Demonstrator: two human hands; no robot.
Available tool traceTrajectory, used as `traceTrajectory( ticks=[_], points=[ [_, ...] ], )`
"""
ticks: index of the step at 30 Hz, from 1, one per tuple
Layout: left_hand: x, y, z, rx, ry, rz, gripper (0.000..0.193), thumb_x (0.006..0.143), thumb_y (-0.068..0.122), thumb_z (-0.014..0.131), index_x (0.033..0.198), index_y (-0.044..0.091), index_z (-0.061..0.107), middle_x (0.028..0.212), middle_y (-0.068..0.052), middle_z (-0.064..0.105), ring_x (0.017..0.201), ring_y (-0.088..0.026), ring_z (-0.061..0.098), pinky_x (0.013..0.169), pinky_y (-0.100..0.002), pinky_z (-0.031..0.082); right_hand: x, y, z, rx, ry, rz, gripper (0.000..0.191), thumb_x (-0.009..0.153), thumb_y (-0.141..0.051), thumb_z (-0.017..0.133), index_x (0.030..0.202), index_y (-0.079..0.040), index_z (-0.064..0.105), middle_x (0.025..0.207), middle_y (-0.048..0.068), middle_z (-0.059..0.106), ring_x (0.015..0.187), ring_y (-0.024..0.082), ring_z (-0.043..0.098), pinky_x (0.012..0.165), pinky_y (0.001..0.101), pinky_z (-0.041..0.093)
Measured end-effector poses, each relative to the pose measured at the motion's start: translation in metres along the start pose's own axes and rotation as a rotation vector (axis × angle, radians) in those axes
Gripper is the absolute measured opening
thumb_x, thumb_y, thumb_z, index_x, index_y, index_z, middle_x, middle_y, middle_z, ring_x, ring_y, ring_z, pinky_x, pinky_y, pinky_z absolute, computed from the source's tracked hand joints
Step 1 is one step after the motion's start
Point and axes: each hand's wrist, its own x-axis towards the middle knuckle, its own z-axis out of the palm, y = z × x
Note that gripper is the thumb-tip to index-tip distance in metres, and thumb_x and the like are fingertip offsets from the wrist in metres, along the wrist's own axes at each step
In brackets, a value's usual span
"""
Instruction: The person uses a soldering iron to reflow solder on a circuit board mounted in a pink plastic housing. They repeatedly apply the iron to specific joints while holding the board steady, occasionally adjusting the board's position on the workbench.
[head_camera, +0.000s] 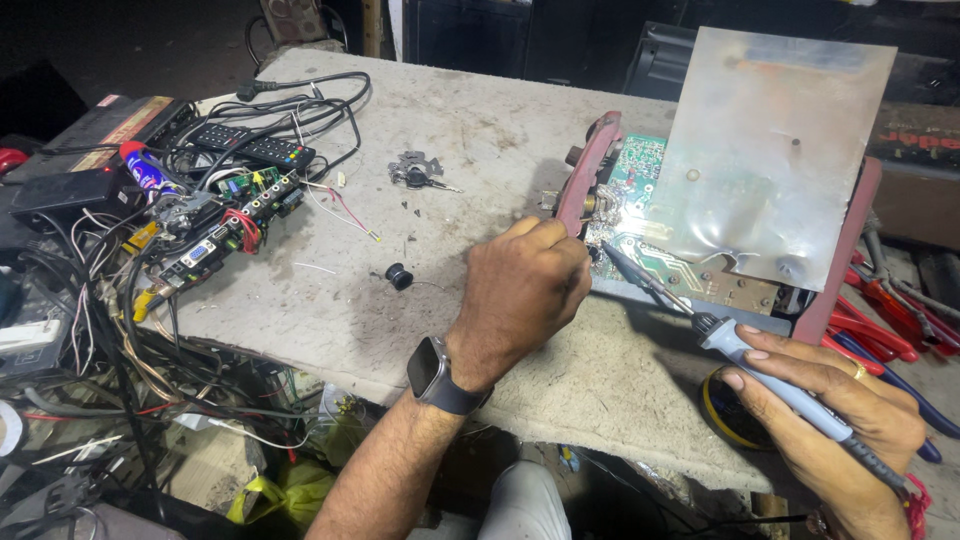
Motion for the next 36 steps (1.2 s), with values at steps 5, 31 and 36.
traceTrajectory(
  ticks=[5, 31, 36],
  points=[
    [0.005, -0.002, -0.002, 0.010, -0.003, 0.040, 0.021, 0.084, 0.012, 0.073, 0.068, 0.008, 0.062, 0.071, -0.004, 0.057, 0.072, -0.021, 0.061, 0.056, -0.038, 0.050, 0.001, -0.002, 0.000, -0.015, -0.001, 0.002, 0.025, 0.082, -0.005, 0.083, 0.104, 0.002, 0.073, 0.110, 0.019, 0.075, 0.102, 0.024, 0.075, 0.096, 0.0324, 0.061],
    [0.061, -0.046, -0.006, -0.115, -0.035, 0.028, 0.010, 0.092, 0.014, 0.076, 0.084, 0.010, 0.078, 0.071, -0.003, 0.071, 0.062, -0.013, 0.064, 0.054, -0.030, 0.052, 0.005, -0.005, -0.002, -0.007, -0.007, -0.044, 0.025, 0.078, -0.001, 0.081, 0.101, 0.002, 0.072, 0.110, 0.019, 0.074, 0.104, 0.025, 0.075, 0.094, 0.0325, 0.061],
    [0.084, -0.082, 0.000, -0.499, 0.213, -0.114, 0.010, 0.091, 0.017, 0.078, 0.091, 0.007, 0.078, 0.082, 0.001, 0.076, 0.070, -0.005, 0.066, 0.063, -0.024, 0.054, 0.004, 0.001, -0.001, -0.042, 0.020, -0.040, 0.022, 0.080, -0.001, 0.082, 0.099, 0.002, 0.071, 0.111, 0.020, 0.074, 0.104, 0.025, 0.075, 0.096, 0.0333, 0.061]
  ],
)
